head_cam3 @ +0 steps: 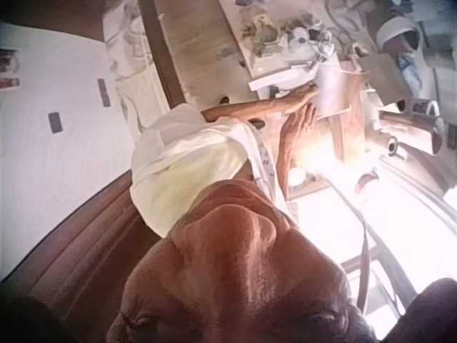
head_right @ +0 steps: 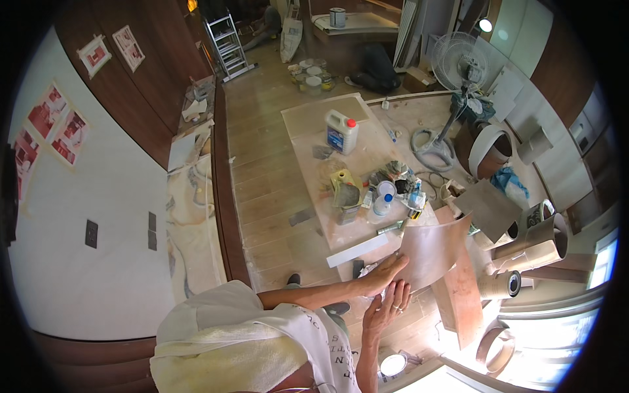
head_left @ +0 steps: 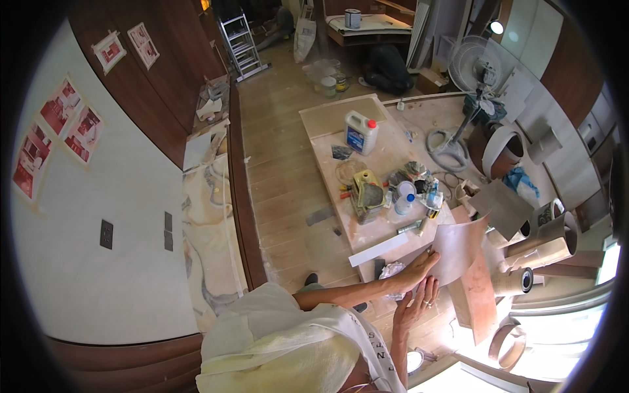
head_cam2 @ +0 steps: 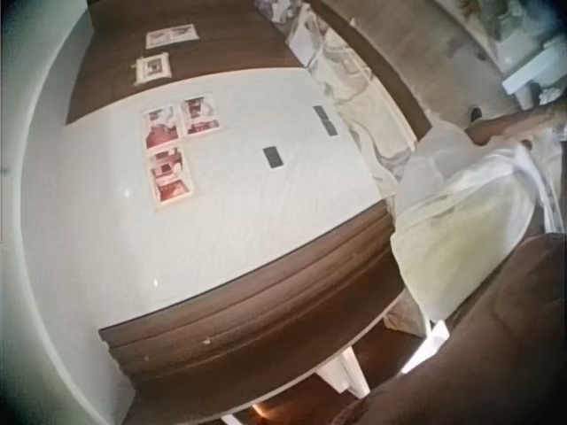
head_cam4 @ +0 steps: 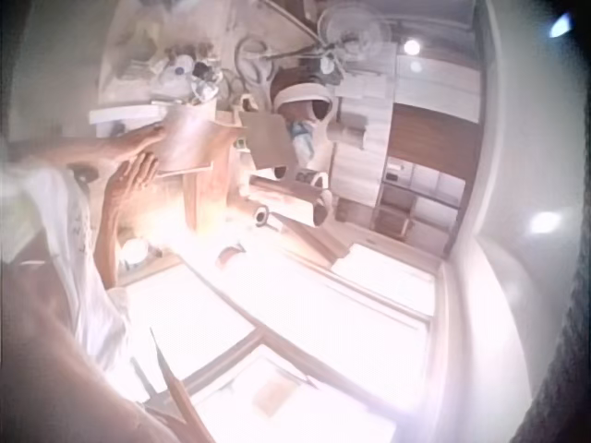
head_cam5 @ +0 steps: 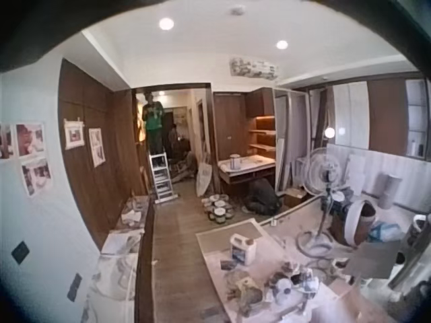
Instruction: The person handles a curved wooden panel, applies a substance with a brush, wipes the surface with a cloth, and fits the panel into a curved cabinet opening. The person then picks up and handles a sanding block.
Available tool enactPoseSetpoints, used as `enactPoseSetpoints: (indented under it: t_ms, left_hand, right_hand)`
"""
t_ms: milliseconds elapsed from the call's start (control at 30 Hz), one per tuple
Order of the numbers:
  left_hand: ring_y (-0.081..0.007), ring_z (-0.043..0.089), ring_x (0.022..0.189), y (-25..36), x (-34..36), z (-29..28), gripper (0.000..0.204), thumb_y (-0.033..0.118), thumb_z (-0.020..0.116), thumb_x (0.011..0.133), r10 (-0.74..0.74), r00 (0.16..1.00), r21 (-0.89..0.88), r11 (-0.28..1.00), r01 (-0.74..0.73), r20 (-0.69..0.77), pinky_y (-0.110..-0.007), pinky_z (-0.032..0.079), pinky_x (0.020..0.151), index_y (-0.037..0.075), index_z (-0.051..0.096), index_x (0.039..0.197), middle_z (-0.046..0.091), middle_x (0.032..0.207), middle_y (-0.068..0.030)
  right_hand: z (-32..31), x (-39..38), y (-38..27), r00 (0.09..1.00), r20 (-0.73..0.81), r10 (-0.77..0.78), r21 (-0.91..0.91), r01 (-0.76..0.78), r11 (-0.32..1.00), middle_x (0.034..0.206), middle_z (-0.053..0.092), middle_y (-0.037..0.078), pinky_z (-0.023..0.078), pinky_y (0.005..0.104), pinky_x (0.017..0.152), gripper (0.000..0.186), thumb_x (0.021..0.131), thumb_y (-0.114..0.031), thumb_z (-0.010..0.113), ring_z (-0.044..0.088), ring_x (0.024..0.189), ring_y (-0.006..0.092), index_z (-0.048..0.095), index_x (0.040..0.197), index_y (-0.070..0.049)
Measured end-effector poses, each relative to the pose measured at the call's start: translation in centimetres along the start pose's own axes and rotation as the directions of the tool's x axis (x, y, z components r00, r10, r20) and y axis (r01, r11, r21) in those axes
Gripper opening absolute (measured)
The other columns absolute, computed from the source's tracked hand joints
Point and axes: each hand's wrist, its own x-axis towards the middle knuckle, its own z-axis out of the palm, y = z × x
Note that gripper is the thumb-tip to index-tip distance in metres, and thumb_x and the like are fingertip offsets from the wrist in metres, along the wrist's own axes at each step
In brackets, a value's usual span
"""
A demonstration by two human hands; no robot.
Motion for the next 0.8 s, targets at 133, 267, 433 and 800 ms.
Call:
enactPoseSetpoints:
  t_ms: [133,267,433,800]
  left_hand:
    - [-0.0168,0.040,0.122,2.5,-2.4,-1.4,0.063,0.046,0.042,0.103,0.110,0.993,-0.020,0.994,-0.111,-0.044,-0.031,0.031,0.106,-0.005,0.037,0.139,0.047,0.132,-0.0120]
    - [-0.0178,0.045,0.109,3.8,-5.7,-8.6,0.057,0.048,0.041,0.103,0.231,0.968,-0.019,0.972,-0.234,-0.101,-0.030,0.037,0.097,-0.004,0.046,0.127,0.051,0.115,-0.0122]
    - [-0.0119,0.047,0.110,11.7,-11.0,-15.3,0.047,0.037,0.041,0.106,0.346,0.937,0.012,0.938,-0.347,0.053,-0.026,0.041,0.096,-0.003,0.046,0.130,0.053,0.119,-0.0068]
    - [-0.0123,0.046,0.108,15.8,-14.3,-22.5,0.047,0.039,0.041,0.106,0.244,0.968,-0.021,0.970,-0.243,0.058,-0.026,0.038,0.095,-0.002,0.045,0.128,0.050,0.116,-0.0062]
  right_hand:
    - [-0.3,1.0,-2.3,0.983,-0.048,-0.178,-0.132,0.171,0.976,0.140,0.051,0.015,0.027,0.0579,0.112,0.033,0.097,-0.017,0.057,0.043,0.134,0.0365,0.059,0.129,-0.016]
    - [3.6,1.0,-10.5,0.967,-0.078,-0.244,-0.057,0.240,0.969,0.135,0.054,0.013,0.029,0.0575,0.112,0.029,0.089,-0.009,0.064,0.047,0.129,0.0362,0.064,0.117,-0.014]
    - [6.8,2.9,-20.2,0.990,-0.051,-0.129,0.053,0.132,0.990,0.131,0.053,0.010,0.029,0.0577,0.112,0.026,0.082,-0.006,0.067,0.045,0.130,0.0347,0.064,0.107,-0.012]
    - [10.2,4.5,-27.4,0.979,-0.036,-0.198,-0.057,0.196,0.979,0.122,0.055,0.007,0.028,0.0586,0.111,0.026,0.072,-0.002,0.069,0.049,0.125,0.0327,0.063,0.093,-0.016]
